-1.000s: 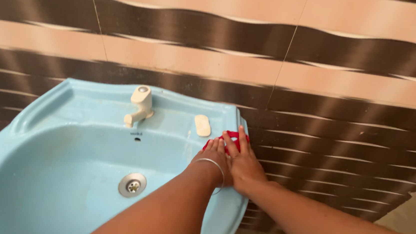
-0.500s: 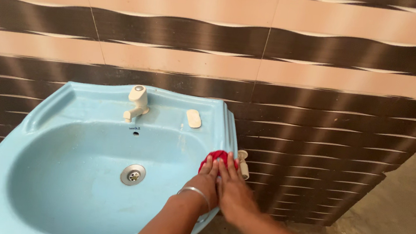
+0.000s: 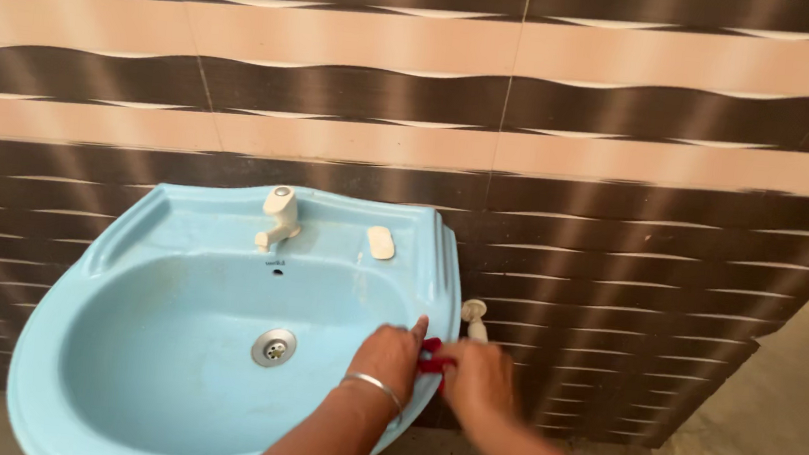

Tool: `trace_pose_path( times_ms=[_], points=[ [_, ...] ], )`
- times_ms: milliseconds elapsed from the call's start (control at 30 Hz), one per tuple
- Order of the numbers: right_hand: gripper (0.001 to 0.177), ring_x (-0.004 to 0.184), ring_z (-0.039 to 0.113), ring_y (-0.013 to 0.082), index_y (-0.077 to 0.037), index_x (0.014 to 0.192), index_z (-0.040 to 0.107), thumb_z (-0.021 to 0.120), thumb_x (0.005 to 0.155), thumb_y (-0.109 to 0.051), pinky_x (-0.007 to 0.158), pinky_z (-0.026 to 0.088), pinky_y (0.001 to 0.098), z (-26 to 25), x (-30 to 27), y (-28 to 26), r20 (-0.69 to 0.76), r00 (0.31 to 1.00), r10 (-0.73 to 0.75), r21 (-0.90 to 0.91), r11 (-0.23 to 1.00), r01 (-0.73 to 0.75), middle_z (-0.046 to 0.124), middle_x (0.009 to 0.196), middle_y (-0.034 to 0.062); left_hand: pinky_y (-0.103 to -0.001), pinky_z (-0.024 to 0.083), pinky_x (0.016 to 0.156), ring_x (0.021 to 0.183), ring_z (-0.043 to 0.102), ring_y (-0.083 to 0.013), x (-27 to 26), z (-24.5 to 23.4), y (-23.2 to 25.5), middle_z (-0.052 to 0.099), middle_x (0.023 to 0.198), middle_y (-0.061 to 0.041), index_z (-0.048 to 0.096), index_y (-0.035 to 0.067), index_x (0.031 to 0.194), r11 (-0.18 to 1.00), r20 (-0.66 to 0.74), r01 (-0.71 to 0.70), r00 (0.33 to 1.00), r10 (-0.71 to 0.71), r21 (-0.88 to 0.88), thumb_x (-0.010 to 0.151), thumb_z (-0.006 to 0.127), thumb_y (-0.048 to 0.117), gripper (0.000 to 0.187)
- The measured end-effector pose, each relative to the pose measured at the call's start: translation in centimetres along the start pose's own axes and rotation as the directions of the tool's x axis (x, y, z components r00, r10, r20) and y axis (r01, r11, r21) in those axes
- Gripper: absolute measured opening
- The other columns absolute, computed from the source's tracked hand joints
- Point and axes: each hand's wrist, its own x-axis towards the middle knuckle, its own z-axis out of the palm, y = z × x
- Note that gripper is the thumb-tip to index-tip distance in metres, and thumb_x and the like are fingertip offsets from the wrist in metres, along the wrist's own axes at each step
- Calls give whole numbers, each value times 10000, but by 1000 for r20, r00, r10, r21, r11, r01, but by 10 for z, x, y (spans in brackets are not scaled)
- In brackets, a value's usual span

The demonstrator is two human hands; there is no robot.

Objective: The person scrubs a light blue pedestal sink with a red cloth and a bar of soap. They repeatedly wet the cloth, apply soap, and scrub the sink basin, faucet, and surrounding surfaces.

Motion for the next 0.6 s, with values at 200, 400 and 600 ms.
trace_pose_path(
  times_ms=[200, 400, 600],
  points=[
    [323, 1123, 683, 333, -126, 1217, 730, 596, 928, -78, 973, 547, 411, -2, 97, 1, -121, 993, -12, 77, 997, 21, 679, 1294, 152, -405, 567, 932, 1036, 681, -341, 98, -20, -25, 722, 1085, -164, 808, 163, 1094, 959, -429, 45, 888, -167, -280, 811, 595, 39, 375],
    [847, 1527, 273, 266, -182, 1633, 49, 535, 956, -331, 1209, 305, 377, 35, 127, 12, 352, 935, 24, 30, 999, -38, 29, 1728, 61, -489, 222, 1220, 1531, 246, -469, 181, 21, -45, 271, 1588, -318, 383, -51, 1466, 913, -277, -316, 881, 383, 258, 965, 495, 225, 582],
    [1112, 1602, -33, 182, -208, 1624, -136, 594, 895, -623, 1279, 72, 499, 43, 159, 0, 421, 889, 178, -318, 947, -40, -99, 1733, 9, -465, 85, 1272, 1564, 43, -432, 208, 18, -44, 104, 1646, -279, 209, 64, 1572, 982, -66, -155, 987, 148, -113, 1128, 246, 371, 540]
  ],
)
